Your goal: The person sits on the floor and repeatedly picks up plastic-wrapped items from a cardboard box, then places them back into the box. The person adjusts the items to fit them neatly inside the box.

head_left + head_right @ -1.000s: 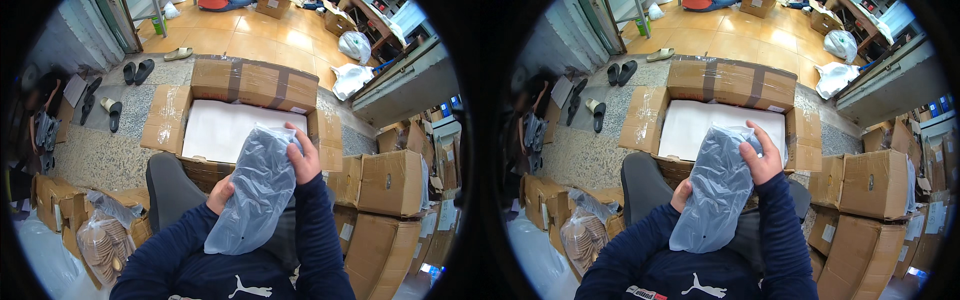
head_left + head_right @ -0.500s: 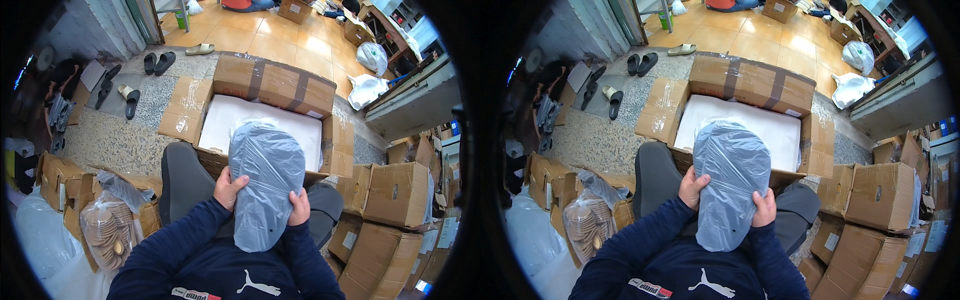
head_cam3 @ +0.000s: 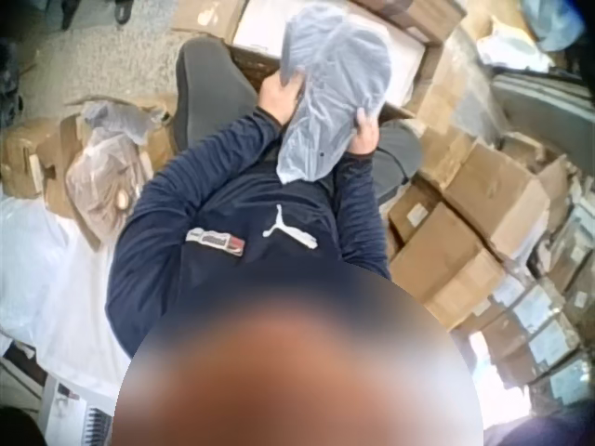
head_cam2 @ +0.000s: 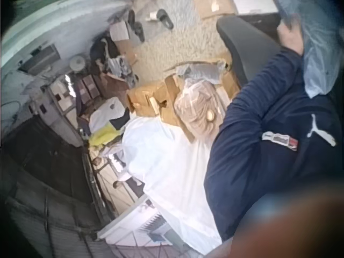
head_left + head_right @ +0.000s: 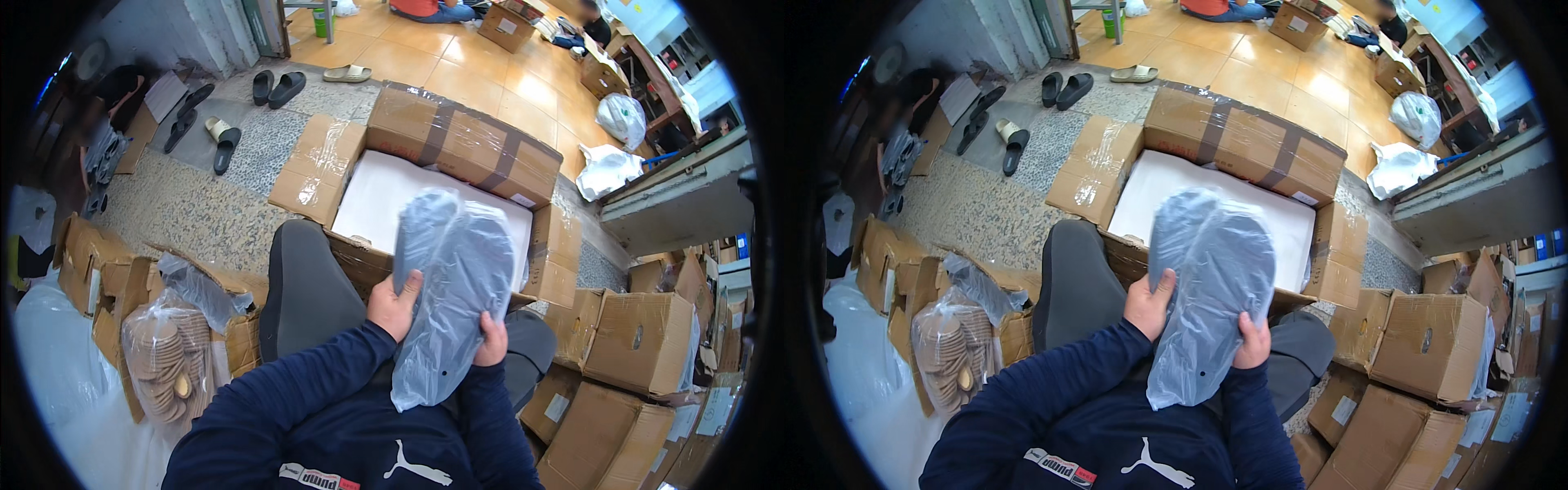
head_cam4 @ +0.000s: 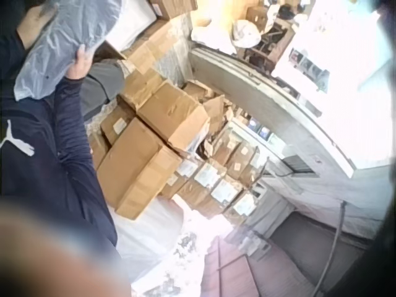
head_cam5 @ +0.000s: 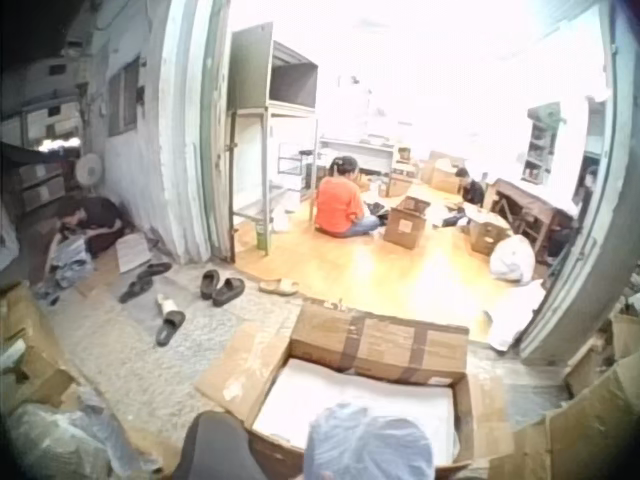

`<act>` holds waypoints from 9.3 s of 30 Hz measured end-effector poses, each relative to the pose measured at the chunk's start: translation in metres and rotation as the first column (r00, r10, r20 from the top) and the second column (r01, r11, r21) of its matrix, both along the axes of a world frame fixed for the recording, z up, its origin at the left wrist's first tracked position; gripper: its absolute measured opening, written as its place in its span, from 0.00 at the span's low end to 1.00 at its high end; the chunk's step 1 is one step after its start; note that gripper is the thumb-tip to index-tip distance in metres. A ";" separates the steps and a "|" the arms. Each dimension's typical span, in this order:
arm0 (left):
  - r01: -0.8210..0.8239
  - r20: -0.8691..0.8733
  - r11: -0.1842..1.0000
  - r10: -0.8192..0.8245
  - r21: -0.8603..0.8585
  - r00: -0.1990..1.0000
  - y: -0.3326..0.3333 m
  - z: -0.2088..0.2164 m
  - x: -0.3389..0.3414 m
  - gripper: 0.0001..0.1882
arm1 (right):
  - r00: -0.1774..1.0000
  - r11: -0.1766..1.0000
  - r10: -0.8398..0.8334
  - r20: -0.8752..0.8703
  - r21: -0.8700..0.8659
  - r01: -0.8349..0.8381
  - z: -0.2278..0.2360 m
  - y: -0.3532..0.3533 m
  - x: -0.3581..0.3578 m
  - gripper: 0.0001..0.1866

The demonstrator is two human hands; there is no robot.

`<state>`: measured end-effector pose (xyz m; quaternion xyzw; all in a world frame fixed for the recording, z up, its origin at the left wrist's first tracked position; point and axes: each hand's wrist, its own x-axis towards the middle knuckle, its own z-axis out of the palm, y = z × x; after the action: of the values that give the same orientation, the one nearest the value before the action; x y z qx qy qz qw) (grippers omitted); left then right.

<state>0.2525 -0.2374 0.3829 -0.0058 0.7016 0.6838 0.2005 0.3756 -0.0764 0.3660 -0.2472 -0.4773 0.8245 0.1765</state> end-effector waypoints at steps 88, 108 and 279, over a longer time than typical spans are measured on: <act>0.686 0.062 0.303 -0.890 -0.661 0.452 0.022 -0.052 -0.058 0.26 | -0.253 0.706 0.049 0.966 0.146 0.693 -0.352 0.164 0.246 0.54; 0.685 0.218 0.275 -0.813 -0.675 0.541 0.016 -0.089 -0.052 0.21 | -0.213 0.636 -0.012 0.977 0.171 0.752 -0.323 0.172 0.184 0.54; -0.191 -0.139 0.050 -0.860 -0.980 0.491 0.018 -0.175 -0.223 0.50 | 0.948 0.249 -0.313 0.053 0.968 0.027 -0.024 0.091 -0.084 0.17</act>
<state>0.0290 -0.2196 0.2076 0.3545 0.9305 -0.0906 0.0151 0.2915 0.0148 0.3421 -0.2362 -0.8642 0.3079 0.3204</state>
